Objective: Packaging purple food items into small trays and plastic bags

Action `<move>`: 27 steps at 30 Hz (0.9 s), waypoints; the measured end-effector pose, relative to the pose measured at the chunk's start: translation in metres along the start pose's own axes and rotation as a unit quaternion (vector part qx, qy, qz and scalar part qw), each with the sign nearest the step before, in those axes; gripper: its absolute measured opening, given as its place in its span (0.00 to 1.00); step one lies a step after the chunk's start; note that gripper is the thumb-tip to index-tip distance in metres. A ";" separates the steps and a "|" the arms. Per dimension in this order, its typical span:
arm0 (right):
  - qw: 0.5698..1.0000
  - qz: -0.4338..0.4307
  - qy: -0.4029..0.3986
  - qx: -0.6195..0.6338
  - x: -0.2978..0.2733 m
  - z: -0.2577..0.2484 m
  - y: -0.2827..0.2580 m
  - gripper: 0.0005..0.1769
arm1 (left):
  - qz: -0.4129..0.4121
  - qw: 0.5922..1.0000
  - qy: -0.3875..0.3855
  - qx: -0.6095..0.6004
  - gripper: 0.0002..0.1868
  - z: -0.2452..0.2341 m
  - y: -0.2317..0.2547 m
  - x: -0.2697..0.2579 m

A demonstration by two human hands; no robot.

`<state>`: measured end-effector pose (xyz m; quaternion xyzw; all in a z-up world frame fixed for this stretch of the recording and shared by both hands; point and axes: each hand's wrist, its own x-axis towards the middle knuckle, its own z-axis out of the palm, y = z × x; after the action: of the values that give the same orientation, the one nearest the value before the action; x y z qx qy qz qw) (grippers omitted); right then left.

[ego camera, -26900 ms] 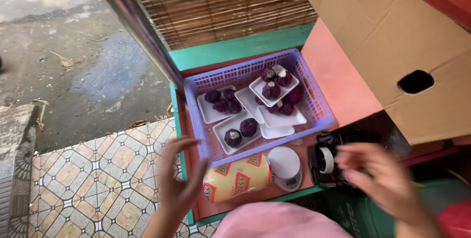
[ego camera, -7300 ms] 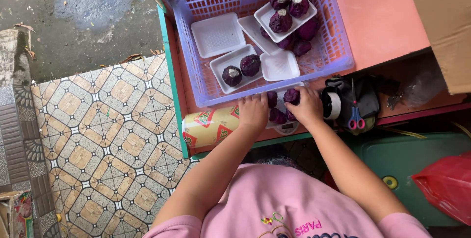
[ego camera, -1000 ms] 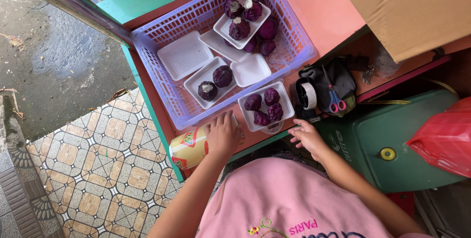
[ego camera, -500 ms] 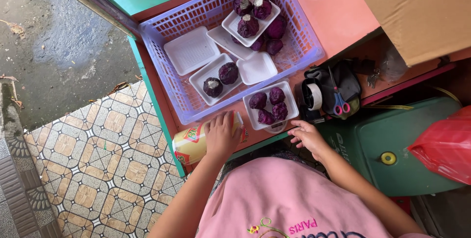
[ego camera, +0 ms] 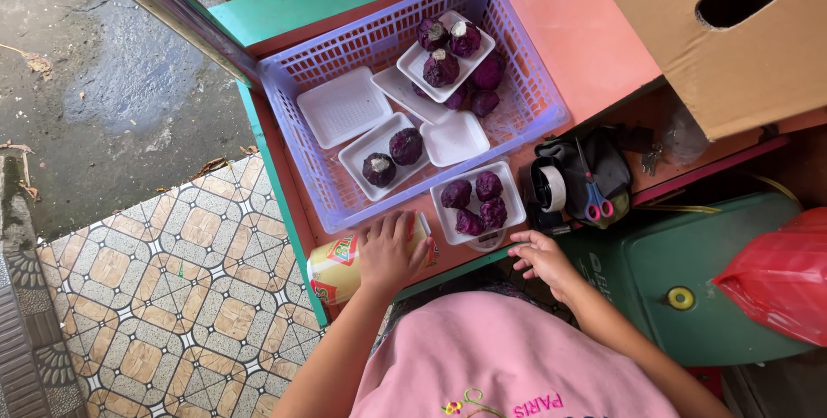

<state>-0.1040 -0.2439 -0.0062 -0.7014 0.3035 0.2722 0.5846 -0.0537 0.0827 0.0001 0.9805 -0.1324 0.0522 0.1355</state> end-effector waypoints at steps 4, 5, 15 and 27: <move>1.000 0.001 0.000 0.001 0.003 -0.001 0.002 0.23 | 0.010 1.000 0.021 0.006 0.33 0.002 -0.001 0.000; 1.000 0.002 0.000 0.000 0.002 0.000 0.000 0.23 | 0.011 1.000 0.027 0.007 0.33 0.004 -0.002 0.000; 1.000 0.008 0.007 0.007 0.005 0.009 -0.006 0.23 | 0.019 0.997 0.073 0.017 0.31 0.008 -0.002 0.005; 0.997 0.055 0.044 0.006 -0.002 0.013 -0.022 0.17 | -0.009 1.000 -0.023 -0.010 0.29 -0.024 0.006 0.015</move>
<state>-0.0896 -0.2279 0.0071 -0.6914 0.3687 0.2713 0.5589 -0.0429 0.0802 0.0265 0.9812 -0.1269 0.0273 0.1428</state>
